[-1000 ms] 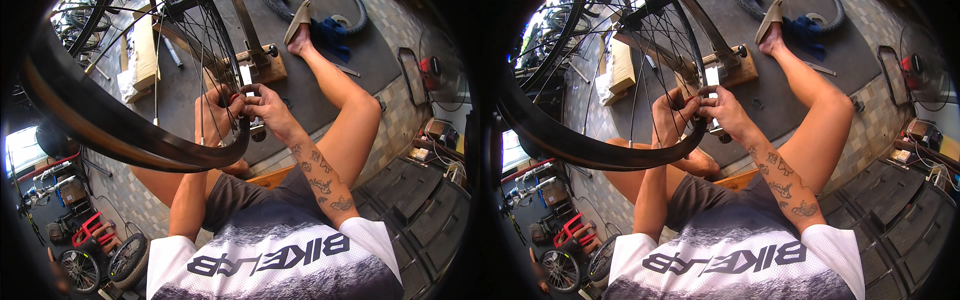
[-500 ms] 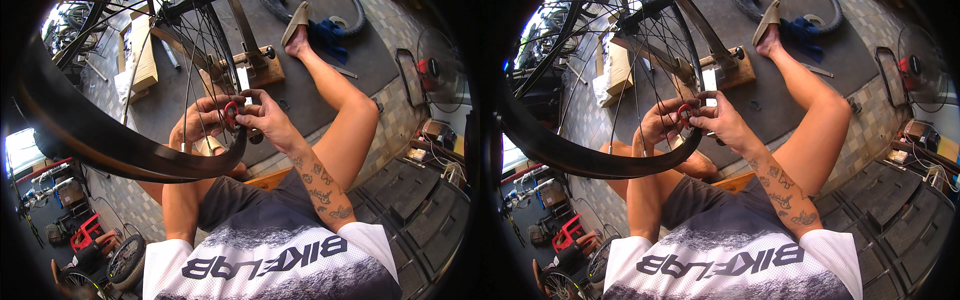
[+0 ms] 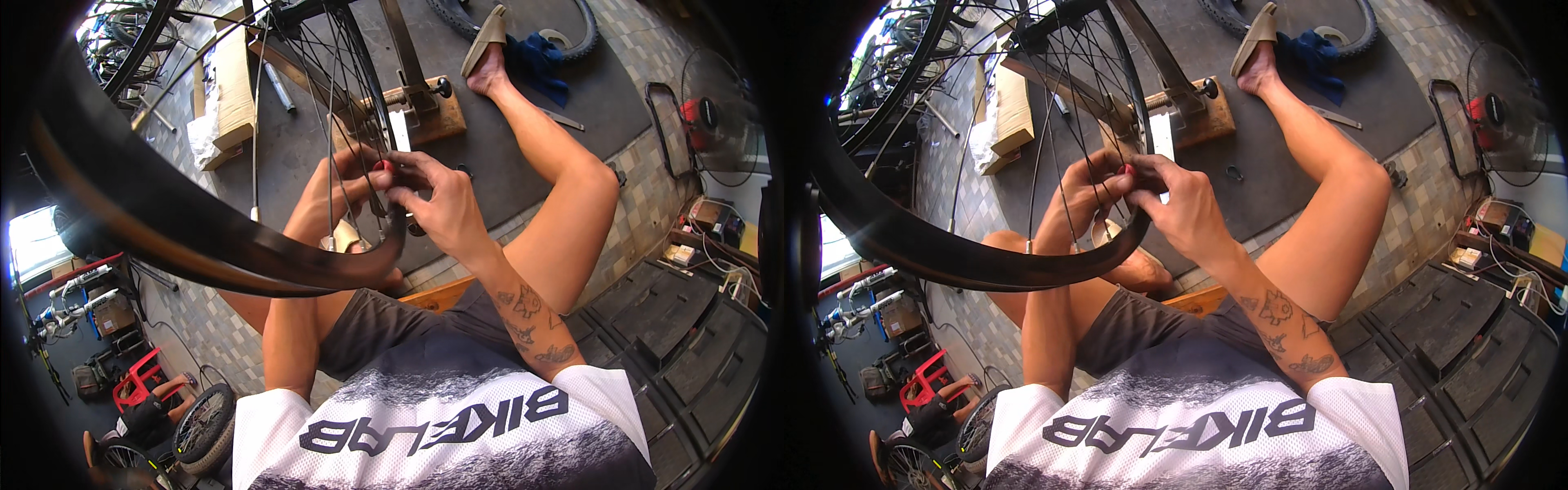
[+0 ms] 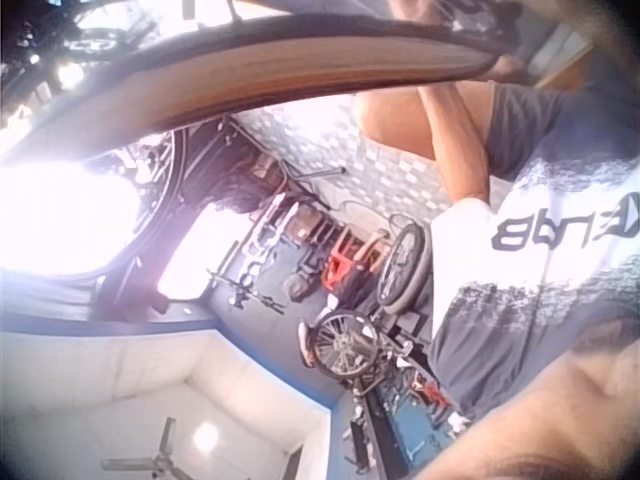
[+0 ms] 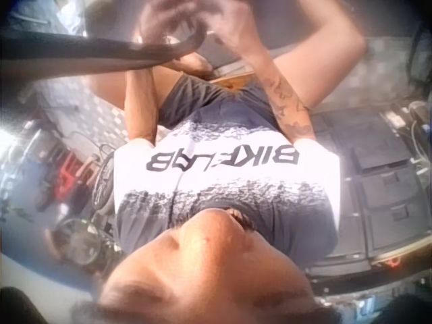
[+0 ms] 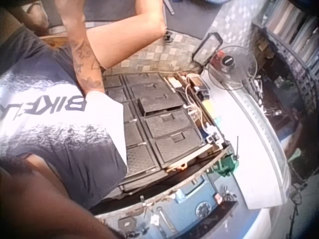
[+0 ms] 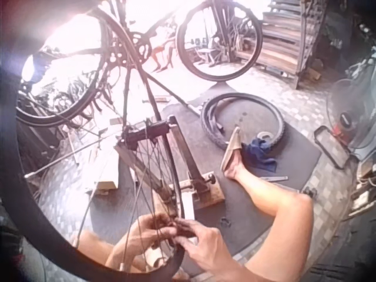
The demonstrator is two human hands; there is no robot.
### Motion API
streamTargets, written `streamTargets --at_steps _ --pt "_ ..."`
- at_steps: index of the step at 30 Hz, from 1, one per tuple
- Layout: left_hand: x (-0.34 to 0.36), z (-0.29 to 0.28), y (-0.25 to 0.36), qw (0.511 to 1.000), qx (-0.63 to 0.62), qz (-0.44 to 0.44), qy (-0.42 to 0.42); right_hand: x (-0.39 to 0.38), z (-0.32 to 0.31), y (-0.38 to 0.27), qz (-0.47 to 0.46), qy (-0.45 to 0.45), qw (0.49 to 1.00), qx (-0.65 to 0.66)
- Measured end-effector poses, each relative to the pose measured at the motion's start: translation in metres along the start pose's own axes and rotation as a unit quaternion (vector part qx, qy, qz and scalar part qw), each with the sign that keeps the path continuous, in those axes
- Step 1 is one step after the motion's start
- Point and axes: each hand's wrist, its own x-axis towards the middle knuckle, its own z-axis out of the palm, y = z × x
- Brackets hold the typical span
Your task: The person sits on the floor and works on a bicycle wheel mounted on a truing stand. They rotate the wheel, adjust the spokes with a spoke wrench, and use a red plastic tool to check alignment.
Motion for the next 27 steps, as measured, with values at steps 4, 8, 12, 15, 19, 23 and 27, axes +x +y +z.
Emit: streamTargets --at_steps 4,8,12,15,19,23,27 --pt "0.003 0.010 -0.004 0.998 0.031 0.001 0.058 0.006 0.002 0.008 0.020 -0.011 1.000 0.018" --pt "0.002 0.003 0.000 0.999 0.035 0.016 0.025 0.005 -0.006 0.003 0.073 -0.030 0.994 0.076" --pt "0.001 0.002 0.001 0.997 0.043 0.040 0.050 0.009 -0.014 0.001 0.114 -0.080 0.990 0.010" --pt "0.004 0.005 0.000 0.995 0.003 0.071 0.071 0.013 -0.009 0.016 0.131 0.037 0.980 0.142" --pt "0.004 0.009 -0.003 0.993 -0.012 0.089 0.070 0.030 -0.019 0.080 0.108 0.278 0.927 0.228" --pt "0.004 0.015 -0.007 0.993 -0.021 0.096 0.067 0.025 -0.024 0.187 0.260 0.378 0.873 0.165" --pt "0.008 0.019 -0.011 0.990 -0.079 0.101 0.053 -0.021 0.005 0.274 0.361 0.326 0.846 -0.218"
